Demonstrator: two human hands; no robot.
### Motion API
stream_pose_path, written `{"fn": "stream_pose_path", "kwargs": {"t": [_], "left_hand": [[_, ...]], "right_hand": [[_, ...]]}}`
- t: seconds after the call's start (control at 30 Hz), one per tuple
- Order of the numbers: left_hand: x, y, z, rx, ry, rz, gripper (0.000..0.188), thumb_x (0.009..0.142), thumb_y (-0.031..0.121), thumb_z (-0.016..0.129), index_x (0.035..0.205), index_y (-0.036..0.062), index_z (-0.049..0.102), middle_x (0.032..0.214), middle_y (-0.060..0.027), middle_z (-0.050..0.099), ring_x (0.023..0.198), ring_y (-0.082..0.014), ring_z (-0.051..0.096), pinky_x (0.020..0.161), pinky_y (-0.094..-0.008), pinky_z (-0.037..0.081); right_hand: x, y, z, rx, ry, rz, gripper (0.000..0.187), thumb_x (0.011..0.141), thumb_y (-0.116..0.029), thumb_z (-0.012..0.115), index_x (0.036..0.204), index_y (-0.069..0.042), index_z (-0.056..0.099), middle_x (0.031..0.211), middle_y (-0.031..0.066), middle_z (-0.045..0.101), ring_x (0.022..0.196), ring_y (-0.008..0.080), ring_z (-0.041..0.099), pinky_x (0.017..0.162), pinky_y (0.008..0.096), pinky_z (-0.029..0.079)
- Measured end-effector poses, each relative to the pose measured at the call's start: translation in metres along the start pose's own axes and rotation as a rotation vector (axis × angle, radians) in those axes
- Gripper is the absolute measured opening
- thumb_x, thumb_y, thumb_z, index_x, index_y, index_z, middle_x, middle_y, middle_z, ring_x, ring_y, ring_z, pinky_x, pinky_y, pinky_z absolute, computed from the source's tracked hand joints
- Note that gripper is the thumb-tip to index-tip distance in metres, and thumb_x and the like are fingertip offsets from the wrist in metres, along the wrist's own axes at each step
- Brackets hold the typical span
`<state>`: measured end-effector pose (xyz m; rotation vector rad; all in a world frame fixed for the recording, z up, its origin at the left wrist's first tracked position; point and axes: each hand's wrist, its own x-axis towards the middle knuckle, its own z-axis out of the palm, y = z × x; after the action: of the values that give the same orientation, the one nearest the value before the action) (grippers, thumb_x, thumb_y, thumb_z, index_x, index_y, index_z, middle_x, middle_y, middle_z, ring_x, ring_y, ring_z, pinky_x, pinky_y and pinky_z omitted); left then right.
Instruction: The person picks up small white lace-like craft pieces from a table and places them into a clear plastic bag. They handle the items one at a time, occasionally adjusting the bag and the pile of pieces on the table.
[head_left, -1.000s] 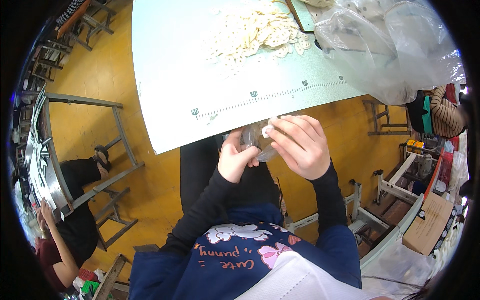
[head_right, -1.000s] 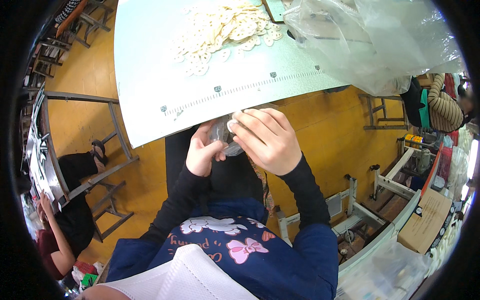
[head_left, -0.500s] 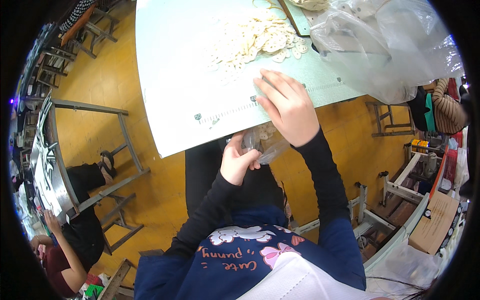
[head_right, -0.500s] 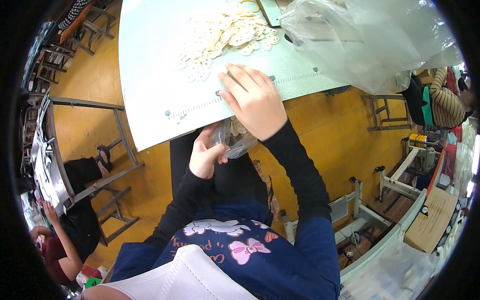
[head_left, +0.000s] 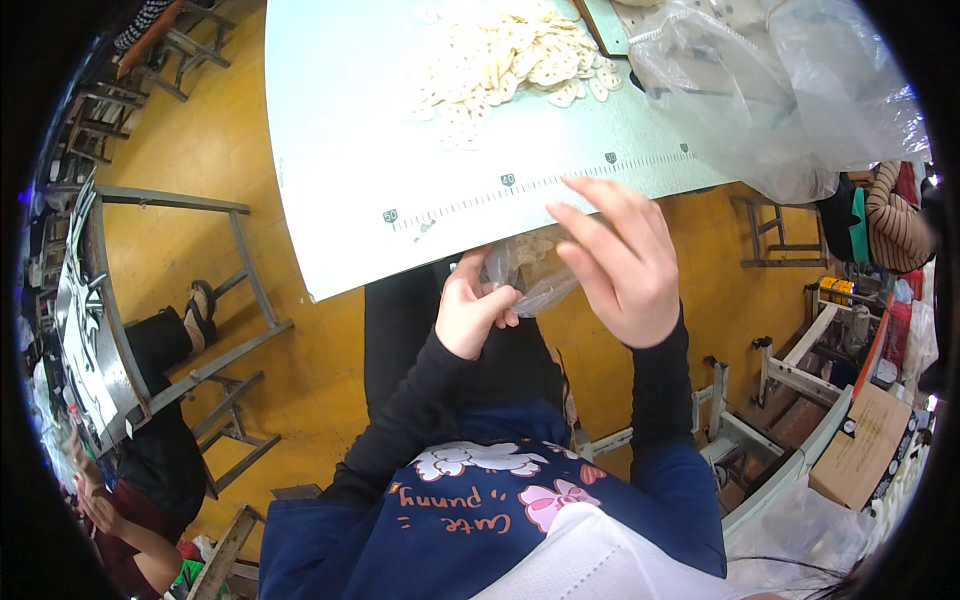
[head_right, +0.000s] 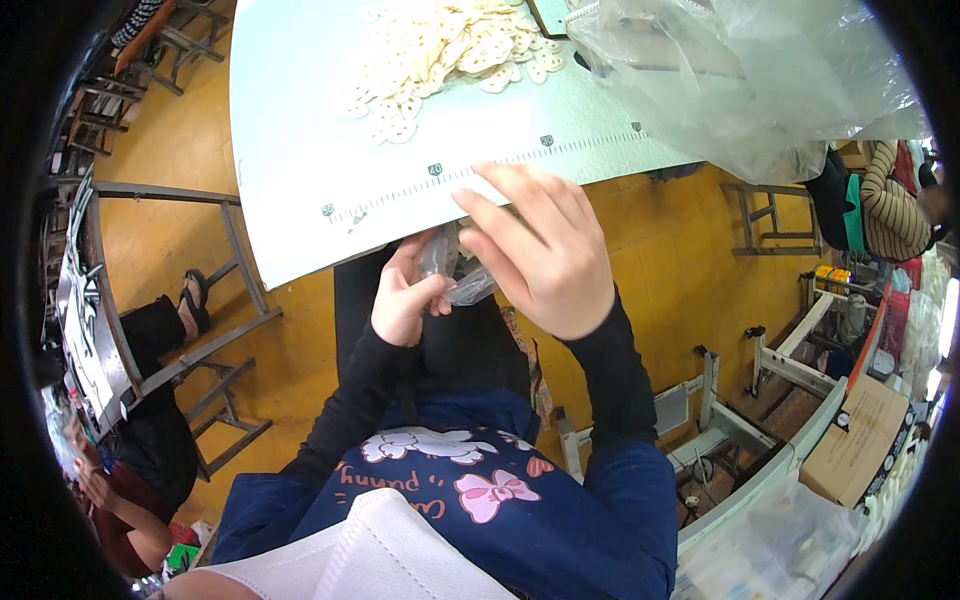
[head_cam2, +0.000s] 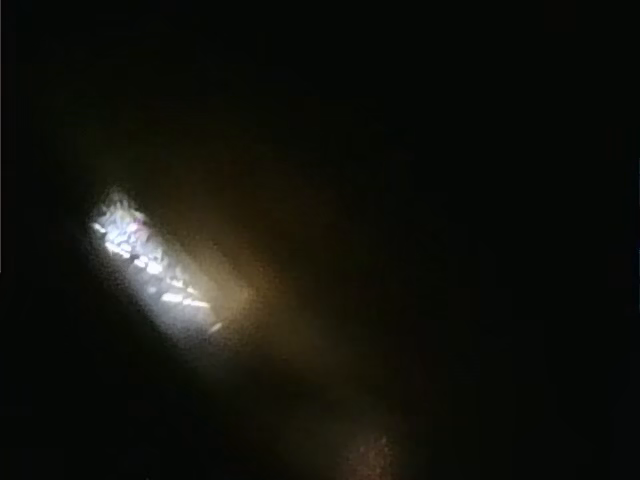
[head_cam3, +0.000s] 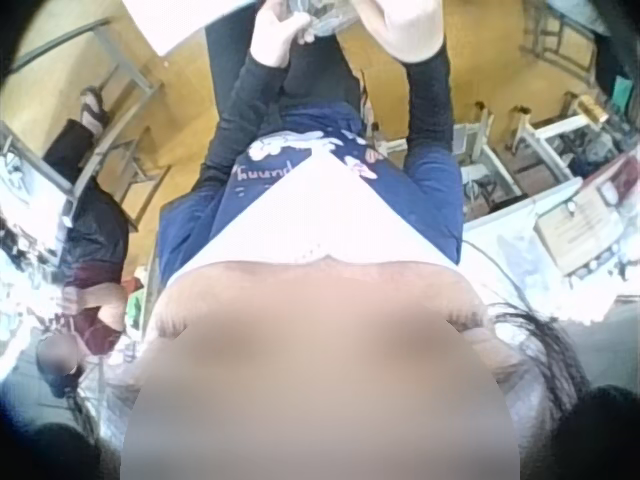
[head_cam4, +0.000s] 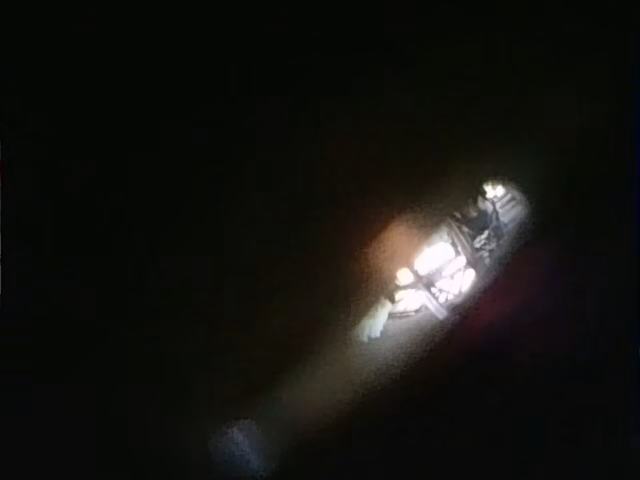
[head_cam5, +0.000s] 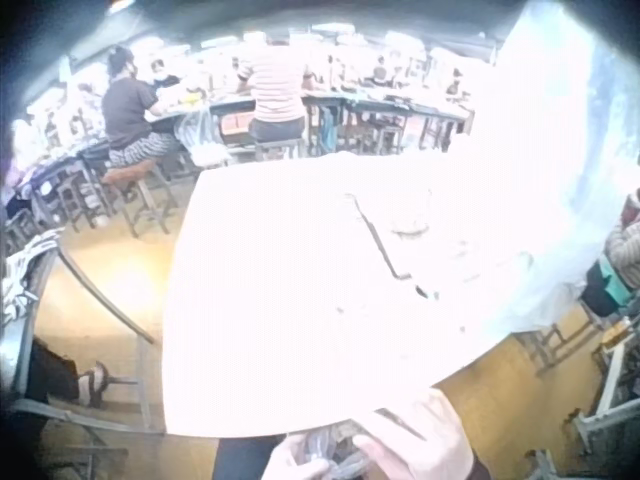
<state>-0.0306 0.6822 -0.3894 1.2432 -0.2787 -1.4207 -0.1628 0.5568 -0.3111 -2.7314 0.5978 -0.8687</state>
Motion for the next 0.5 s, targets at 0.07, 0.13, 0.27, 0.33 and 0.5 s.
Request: {"fn": "stream_pose_path", "kwargs": {"t": [0.07,0.13,0.27,0.33,0.5], "left_hand": [[0.000,0.000,0.000,0.002,-0.004,0.010,0.069,0.076,-0.004,0.055,0.141,-0.0106,0.035,0.094,-0.0148,0.063,0.054,-0.0112,0.056,0.048,-0.0211,0.045],[0.000,0.001,0.000,0.005,-0.016,0.016,0.068,0.076,-0.004,0.055,0.141,-0.0103,0.035,0.092,-0.0140,0.063,0.054,-0.0112,0.056,0.048,-0.0209,0.045],[0.001,0.001,-0.002,-0.006,-0.032,-0.020,0.065,0.076,-0.003,0.055,0.138,-0.0099,0.038,0.097,-0.0151,0.063,0.052,-0.0111,0.056,0.048,-0.0206,0.045],[0.001,0.000,-0.003,-0.001,-0.030,-0.010,0.065,0.076,-0.003,0.055,0.138,-0.0099,0.038,0.096,-0.0150,0.063,0.052,-0.0112,0.056,0.048,-0.0207,0.045],[0.002,-0.003,-0.003,-0.025,-0.033,-0.009,0.066,0.076,-0.004,0.055,0.139,-0.0097,0.038,0.100,-0.0149,0.063,0.053,-0.0116,0.056,0.049,-0.0210,0.045]], "right_hand": [[0.018,0.005,0.015,0.027,0.019,-0.048,0.029,0.080,-0.014,0.072,0.107,-0.005,0.068,0.117,0.0103,0.063,0.108,0.0271,0.059,0.089,0.0379,0.047],[0.034,0.006,0.034,0.060,-0.003,-0.095,0.027,0.082,-0.015,0.070,0.107,-0.005,0.067,0.115,0.0092,0.063,0.109,0.0257,0.059,0.092,0.0376,0.047],[0.052,0.009,0.061,-0.006,-0.069,-0.148,0.031,0.085,-0.016,0.066,0.113,-0.005,0.066,0.118,0.0097,0.064,0.112,0.0266,0.058,0.093,0.0375,0.047],[0.047,0.011,0.061,0.000,-0.091,-0.139,0.031,0.085,-0.015,0.067,0.113,-0.004,0.066,0.118,0.0097,0.064,0.111,0.0265,0.058,0.093,0.0375,0.047],[0.025,0.015,0.043,0.025,-0.158,-0.103,0.033,0.082,-0.011,0.068,0.114,-0.005,0.066,0.120,0.0094,0.064,0.111,0.0264,0.058,0.093,0.0378,0.047]]}}
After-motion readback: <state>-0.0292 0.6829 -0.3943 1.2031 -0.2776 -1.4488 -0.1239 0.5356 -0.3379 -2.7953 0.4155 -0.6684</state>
